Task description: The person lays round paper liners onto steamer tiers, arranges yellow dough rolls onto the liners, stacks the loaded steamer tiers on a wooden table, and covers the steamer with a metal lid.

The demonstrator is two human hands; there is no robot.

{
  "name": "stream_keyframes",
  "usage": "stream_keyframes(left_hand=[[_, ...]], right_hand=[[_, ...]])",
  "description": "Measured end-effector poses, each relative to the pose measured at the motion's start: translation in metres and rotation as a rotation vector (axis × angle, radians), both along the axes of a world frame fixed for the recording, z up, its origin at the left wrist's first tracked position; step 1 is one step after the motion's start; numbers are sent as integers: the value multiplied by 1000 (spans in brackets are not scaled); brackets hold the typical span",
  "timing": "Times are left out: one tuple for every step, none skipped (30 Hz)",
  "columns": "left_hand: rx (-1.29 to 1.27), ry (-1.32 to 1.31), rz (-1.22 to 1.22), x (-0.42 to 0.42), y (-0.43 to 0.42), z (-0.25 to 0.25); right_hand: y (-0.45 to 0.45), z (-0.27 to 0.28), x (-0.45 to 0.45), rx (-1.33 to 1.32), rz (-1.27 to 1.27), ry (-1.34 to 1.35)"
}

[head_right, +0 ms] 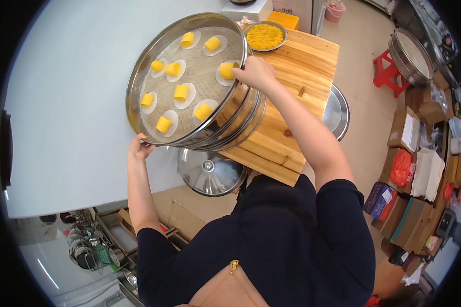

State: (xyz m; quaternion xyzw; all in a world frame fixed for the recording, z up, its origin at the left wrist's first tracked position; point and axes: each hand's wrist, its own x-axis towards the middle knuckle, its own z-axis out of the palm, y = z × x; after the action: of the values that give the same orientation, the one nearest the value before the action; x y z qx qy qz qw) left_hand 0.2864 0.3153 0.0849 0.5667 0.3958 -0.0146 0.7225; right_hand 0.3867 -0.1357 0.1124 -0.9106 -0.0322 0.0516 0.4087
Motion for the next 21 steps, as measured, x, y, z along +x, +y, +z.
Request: stream_keyframes(left_hand=[[17,12,-1,3,0,2],[35,23,-1,6,0,5],[53,36,1,8,-1,7],[46,33,-21,11,0,5],[41,31,-38,11,2,3],[37,36,-53,9,7,0],[40,46,-73,5,11,-5],[44,49,-96,3,15,-9],[48,53,-121,0,14,-8],[64,43,-124,-4,13,-7],[78,34,-128,-8,10,-8],[91,24,-131,-13,4,-5],[106,24,-135,-16,-3,-2],[122,24,-139,-20,-9,2],[138,22,-144,-23,-14,5],[136,22,-151,-25,-15,6],[133,24,-159,-26,-15,6],[131,26,-168,-28,-14,5],[123,21,-161,-29,-10,2],[115,16,-156,-29,-5,-2],[107,10,-152,-29,-3,-4]], right_hand=[[1,-2,3,1,3,3],[1,-4,5,5,-1,1],[2,-6,6,9,-3,2],[2,-7,7,12,-2,2],[1,-9,6,5,-7,-7],[1,-12,6,0,-9,-10],[1,-14,4,-4,-10,-14],[1,-14,3,-11,-7,-26],[2,-14,-1,-16,-7,-37],[1,-15,-3,-23,-8,-47],[-2,-17,-3,39,-2,-14],[-5,-20,-2,101,5,18],[-8,-23,1,162,12,49],[-12,-31,5,226,-61,68],[-18,-43,12,289,-134,84],[-23,-50,15,352,-208,99],[-30,-57,18,380,-246,103],[-36,-61,18,407,-284,108],[-40,-65,20,434,-325,111],[-40,-69,22,491,-351,113],[-40,-73,25,549,-378,113]])
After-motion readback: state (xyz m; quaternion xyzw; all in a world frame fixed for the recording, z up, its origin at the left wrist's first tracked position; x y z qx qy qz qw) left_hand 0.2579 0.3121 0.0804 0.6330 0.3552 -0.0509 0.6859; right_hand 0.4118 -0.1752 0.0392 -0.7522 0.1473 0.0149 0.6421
